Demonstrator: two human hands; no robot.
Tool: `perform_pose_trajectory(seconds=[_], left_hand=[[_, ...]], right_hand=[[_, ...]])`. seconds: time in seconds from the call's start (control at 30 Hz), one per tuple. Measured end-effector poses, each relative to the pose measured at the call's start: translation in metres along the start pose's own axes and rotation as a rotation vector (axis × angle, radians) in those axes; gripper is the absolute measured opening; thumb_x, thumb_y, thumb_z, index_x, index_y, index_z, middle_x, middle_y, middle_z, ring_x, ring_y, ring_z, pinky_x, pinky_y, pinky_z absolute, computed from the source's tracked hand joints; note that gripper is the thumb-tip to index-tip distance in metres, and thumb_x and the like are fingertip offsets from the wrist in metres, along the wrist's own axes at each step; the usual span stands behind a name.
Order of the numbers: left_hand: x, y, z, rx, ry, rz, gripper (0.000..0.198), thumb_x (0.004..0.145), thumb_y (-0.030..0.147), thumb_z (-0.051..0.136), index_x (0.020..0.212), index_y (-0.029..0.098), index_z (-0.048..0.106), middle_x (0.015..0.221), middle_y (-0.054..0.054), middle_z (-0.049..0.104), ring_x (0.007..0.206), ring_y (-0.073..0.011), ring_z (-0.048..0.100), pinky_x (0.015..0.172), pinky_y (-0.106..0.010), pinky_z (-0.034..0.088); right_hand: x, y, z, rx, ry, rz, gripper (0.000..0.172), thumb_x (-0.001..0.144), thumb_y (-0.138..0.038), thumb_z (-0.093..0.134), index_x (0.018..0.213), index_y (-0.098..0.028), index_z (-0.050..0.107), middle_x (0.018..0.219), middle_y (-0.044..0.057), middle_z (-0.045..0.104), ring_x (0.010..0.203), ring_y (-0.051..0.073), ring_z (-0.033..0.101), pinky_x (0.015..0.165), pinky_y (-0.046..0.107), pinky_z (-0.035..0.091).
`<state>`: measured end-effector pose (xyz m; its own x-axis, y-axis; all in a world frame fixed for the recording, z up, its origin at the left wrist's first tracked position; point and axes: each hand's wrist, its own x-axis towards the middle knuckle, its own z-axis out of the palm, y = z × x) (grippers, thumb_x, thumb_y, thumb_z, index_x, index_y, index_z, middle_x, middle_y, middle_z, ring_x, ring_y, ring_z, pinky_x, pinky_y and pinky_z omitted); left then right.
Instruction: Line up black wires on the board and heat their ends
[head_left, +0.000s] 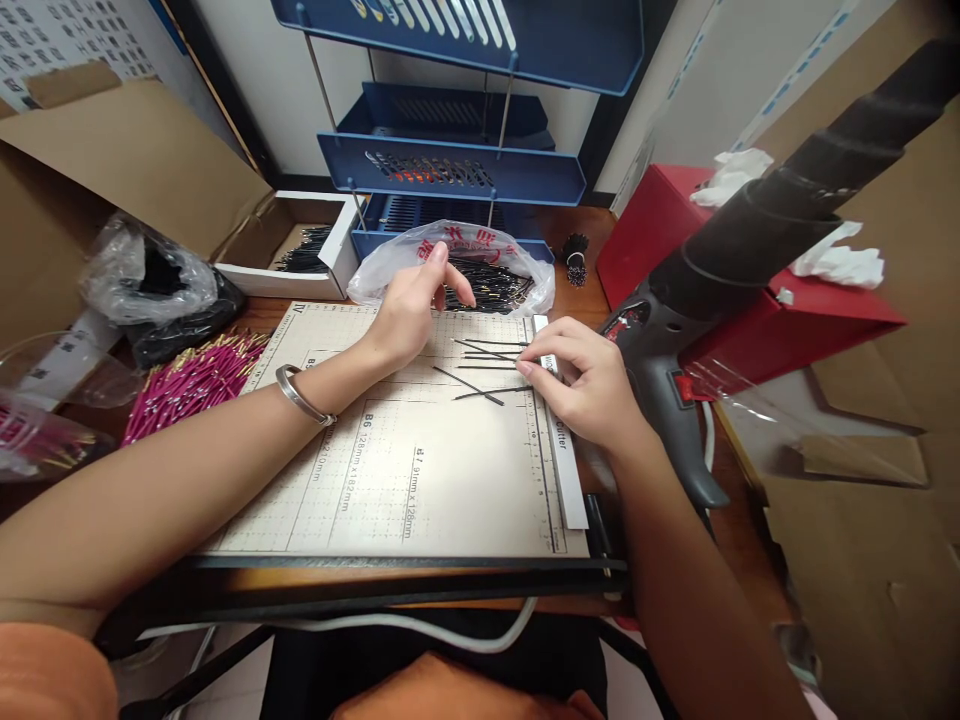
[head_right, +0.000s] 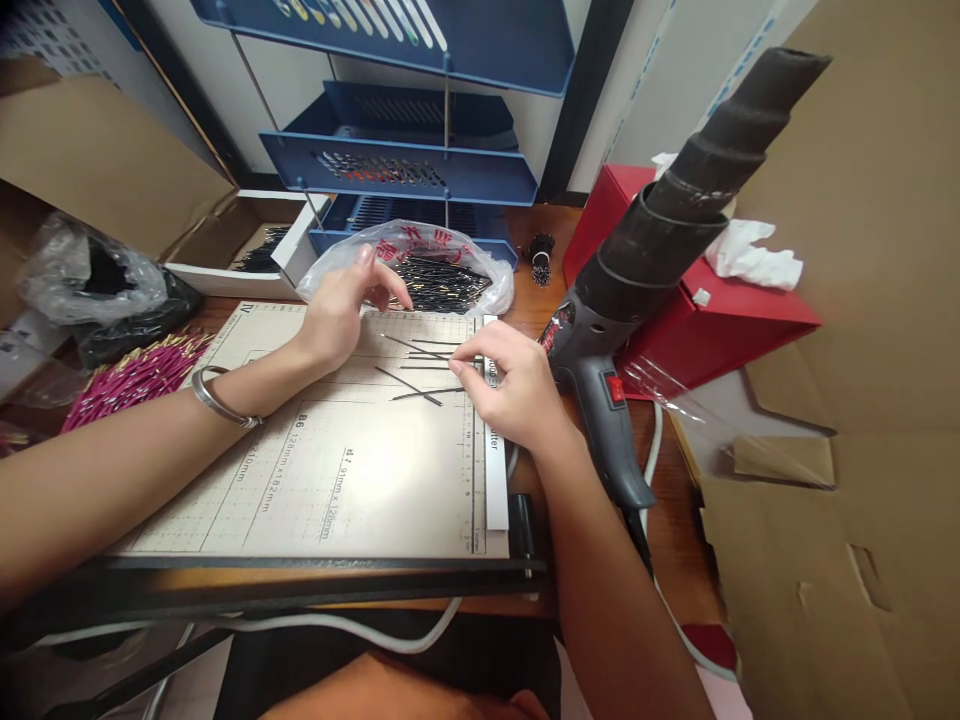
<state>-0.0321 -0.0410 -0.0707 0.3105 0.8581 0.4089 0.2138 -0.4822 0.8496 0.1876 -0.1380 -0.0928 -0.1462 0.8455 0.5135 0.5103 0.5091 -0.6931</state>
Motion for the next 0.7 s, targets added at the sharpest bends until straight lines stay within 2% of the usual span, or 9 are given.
perform_pose_trajectory(seconds=[0.13,0.27,0.57,0.7], left_hand=[[0.0010,-0.0027,0.0003,0.068,0.017,0.005,0.071,0.111,0.061,0.031,0.072,0.020,0.074,0.077,-0.007,0.071,0.071,-0.0166,0.055,0.072,-0.034,0.047],[-0.0031,0.0031,0.0008,0.102,-0.026,0.021,0.075,0.110,0.066,0.031,0.071,0.020,0.074,0.075,-0.007,0.070,0.072,-0.0176,0.057,0.074,-0.035,0.049],[-0.0061,0.0059,0.0014,0.096,-0.066,0.017,0.066,0.110,0.054,0.037,0.068,0.022,0.076,0.070,-0.005,0.071,0.066,-0.0167,0.054,0.070,-0.035,0.045],[-0.0064,0.0060,0.0016,0.109,-0.079,0.033,0.067,0.110,0.056,0.037,0.068,0.022,0.075,0.073,-0.005,0.072,0.068,-0.0163,0.056,0.073,-0.034,0.047]], right_hand=[[-0.0020,0.0088,-0.0013,-0.071,-0.055,0.024,0.008,0.087,-0.023,0.074,0.083,-0.022,0.080,0.113,0.008,0.071,0.092,0.020,0.065,0.086,0.040,0.054],[-0.0030,0.0099,-0.0002,-0.104,-0.121,0.017,0.009,0.087,-0.021,0.074,0.081,-0.023,0.080,0.131,0.009,0.069,0.114,0.026,0.067,0.102,0.048,0.055],[-0.0022,0.0100,-0.0002,-0.128,-0.111,0.038,0.007,0.085,-0.019,0.074,0.081,-0.022,0.078,0.136,0.009,0.070,0.122,0.030,0.068,0.106,0.051,0.056],[-0.0024,0.0082,-0.0012,-0.117,-0.102,0.044,0.008,0.084,-0.018,0.073,0.080,-0.022,0.077,0.135,0.010,0.070,0.123,0.030,0.069,0.106,0.052,0.057]])
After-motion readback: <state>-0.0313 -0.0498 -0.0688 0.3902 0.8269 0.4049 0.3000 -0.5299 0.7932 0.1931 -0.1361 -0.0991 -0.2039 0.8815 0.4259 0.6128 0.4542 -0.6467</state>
